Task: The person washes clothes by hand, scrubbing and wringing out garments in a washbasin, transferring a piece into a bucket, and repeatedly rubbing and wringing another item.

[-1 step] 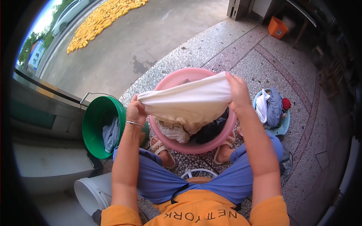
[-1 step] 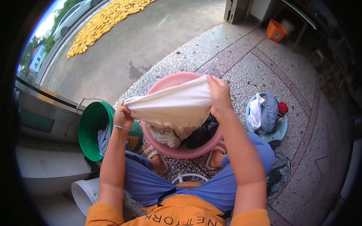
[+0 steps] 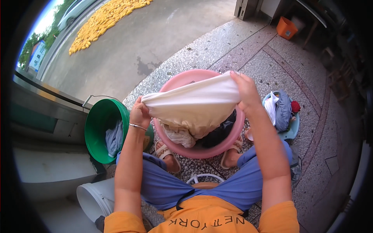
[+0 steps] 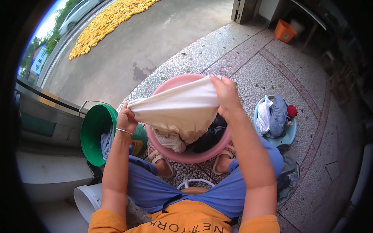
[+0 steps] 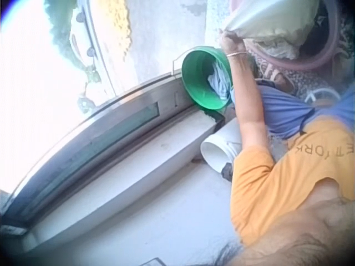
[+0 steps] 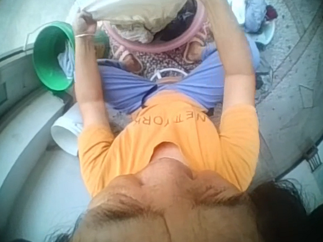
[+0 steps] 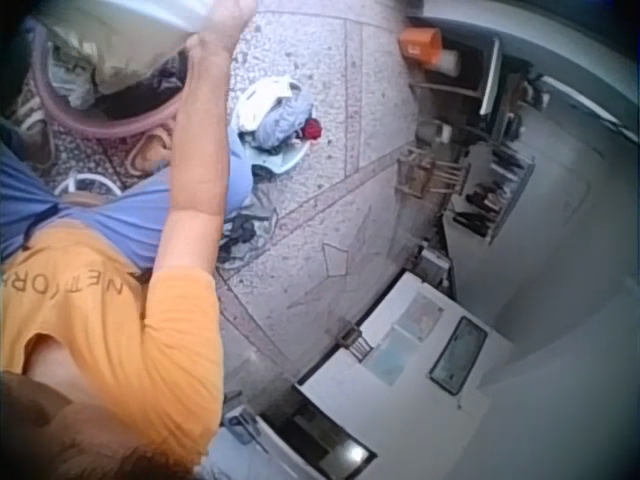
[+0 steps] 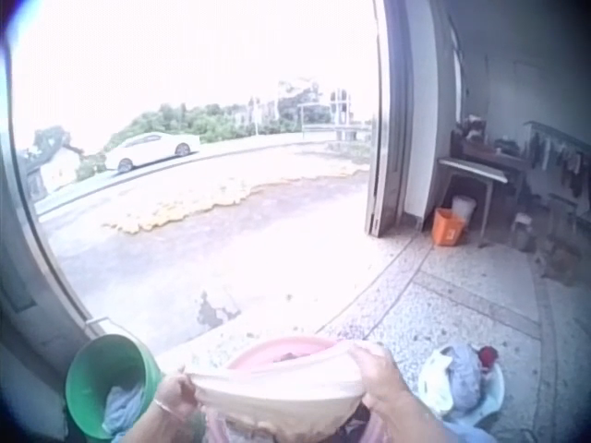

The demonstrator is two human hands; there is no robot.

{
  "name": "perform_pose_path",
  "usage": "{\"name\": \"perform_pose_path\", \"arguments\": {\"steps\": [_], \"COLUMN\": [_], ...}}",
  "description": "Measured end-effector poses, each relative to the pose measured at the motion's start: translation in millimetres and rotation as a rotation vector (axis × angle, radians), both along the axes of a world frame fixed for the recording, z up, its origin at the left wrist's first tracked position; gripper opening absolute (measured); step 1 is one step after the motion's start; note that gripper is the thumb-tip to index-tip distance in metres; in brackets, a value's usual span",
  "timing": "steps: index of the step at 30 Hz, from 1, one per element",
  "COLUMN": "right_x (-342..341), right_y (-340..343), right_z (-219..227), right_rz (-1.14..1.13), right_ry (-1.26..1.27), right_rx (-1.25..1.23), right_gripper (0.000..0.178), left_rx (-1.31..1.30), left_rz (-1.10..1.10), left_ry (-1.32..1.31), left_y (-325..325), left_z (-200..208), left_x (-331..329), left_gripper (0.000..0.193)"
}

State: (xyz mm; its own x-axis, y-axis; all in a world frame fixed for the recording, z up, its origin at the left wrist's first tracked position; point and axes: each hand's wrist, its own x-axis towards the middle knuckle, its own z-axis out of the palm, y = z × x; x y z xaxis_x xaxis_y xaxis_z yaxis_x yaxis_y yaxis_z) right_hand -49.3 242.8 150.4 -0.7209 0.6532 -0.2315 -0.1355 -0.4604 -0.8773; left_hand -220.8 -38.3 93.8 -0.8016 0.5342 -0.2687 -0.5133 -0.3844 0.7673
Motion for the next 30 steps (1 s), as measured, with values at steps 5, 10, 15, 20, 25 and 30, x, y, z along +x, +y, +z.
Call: {"name": "perform_pose_path", "arguments": {"steps": [5,10,15,20,25,30], "right_x": [-37,-21,11,-6,-37,-40], "right_y": [38,30,9,-7,-34,-2], "right_z": [-6,-147,-255,-304,-297,-253], "right_rz": [-0.066,0.112,0.222,0.297,0.357,0.098], "right_ry": [-0.027,-0.535,-0.790,-1.110,-1.083,-0.804], "right_rx": [-0.025,0.161,0.442,0.680,0.643,0.745], "right_gripper": [0.018,0.013,0.020,0.027,0.028,0.017], "left_rx": [-0.165,-0.696,-0.872,-1.080,-1.214,-1.324], "left_rz": [0.014,-0.008,-0.121,-0.211,-0.265,0.032], "left_ry": [0.021,-0.156,0.005,0.261,0.380,0.457], "left_y": [25,18,23,44,38,68], "left_z": [-30,-140,-208,-243,-266,-217], "left_x": [-21,-57,-63,-64,-70,-56], "left_gripper": [0.031,0.031,0.035,0.037,0.035,0.022]}}
